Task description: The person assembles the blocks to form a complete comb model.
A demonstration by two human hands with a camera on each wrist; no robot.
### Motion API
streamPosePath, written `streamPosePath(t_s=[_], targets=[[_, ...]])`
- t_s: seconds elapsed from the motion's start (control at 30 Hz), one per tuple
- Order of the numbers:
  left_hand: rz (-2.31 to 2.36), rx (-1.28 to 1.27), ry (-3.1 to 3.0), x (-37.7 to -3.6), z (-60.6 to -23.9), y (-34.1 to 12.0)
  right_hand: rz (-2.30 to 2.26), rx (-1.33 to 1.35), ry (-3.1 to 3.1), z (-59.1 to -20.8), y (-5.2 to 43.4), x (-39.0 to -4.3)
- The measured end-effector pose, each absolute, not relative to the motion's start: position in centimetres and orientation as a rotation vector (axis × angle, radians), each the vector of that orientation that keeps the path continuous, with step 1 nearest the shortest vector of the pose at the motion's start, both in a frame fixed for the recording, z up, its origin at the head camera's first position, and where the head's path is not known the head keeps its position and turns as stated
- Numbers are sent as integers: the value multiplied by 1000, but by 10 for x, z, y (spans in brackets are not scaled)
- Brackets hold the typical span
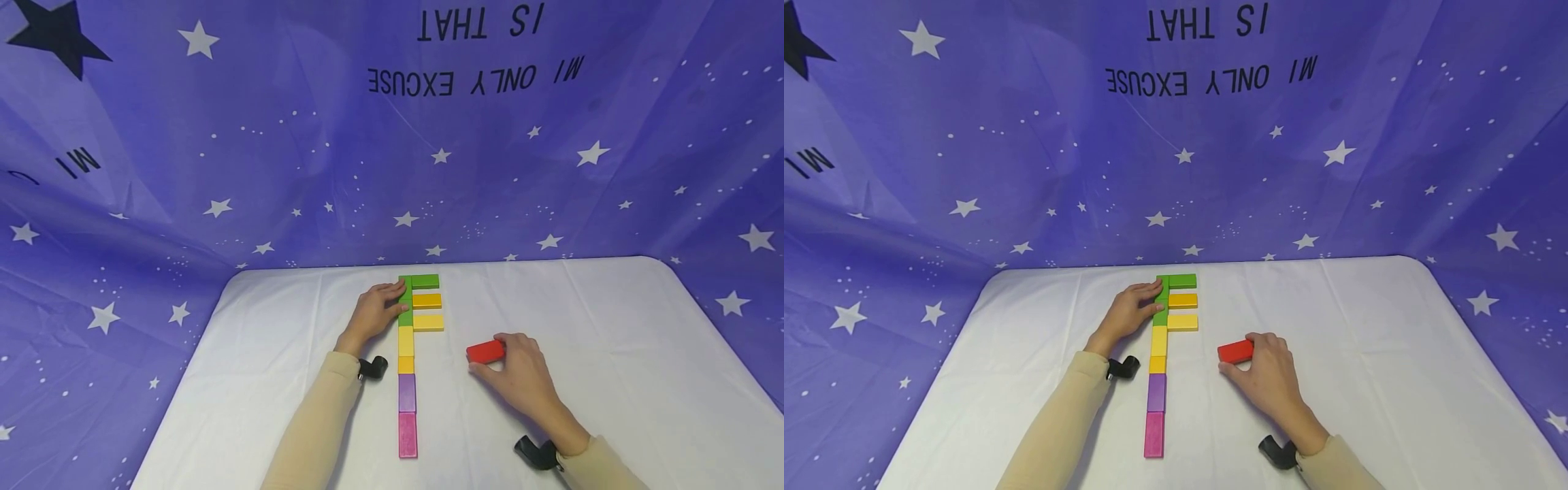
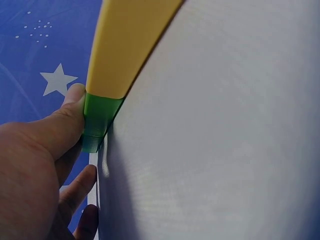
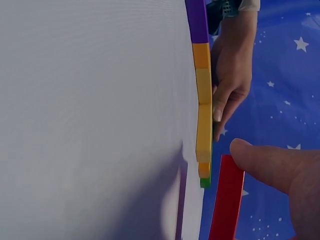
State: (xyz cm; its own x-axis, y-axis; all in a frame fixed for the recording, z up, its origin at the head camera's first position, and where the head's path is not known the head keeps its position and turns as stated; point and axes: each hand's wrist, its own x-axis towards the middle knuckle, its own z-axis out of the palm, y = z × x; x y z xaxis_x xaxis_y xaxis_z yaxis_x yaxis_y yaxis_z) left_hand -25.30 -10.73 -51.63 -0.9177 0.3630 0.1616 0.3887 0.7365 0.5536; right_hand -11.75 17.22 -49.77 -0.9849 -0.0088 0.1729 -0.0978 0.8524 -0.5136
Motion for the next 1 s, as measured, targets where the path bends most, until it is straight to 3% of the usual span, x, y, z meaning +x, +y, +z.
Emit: streamPosePath(t_s=[1.0], targets=[[-926,-600,-2900,-253,-517,-107,811,127,-2890,-498,114,-143]])
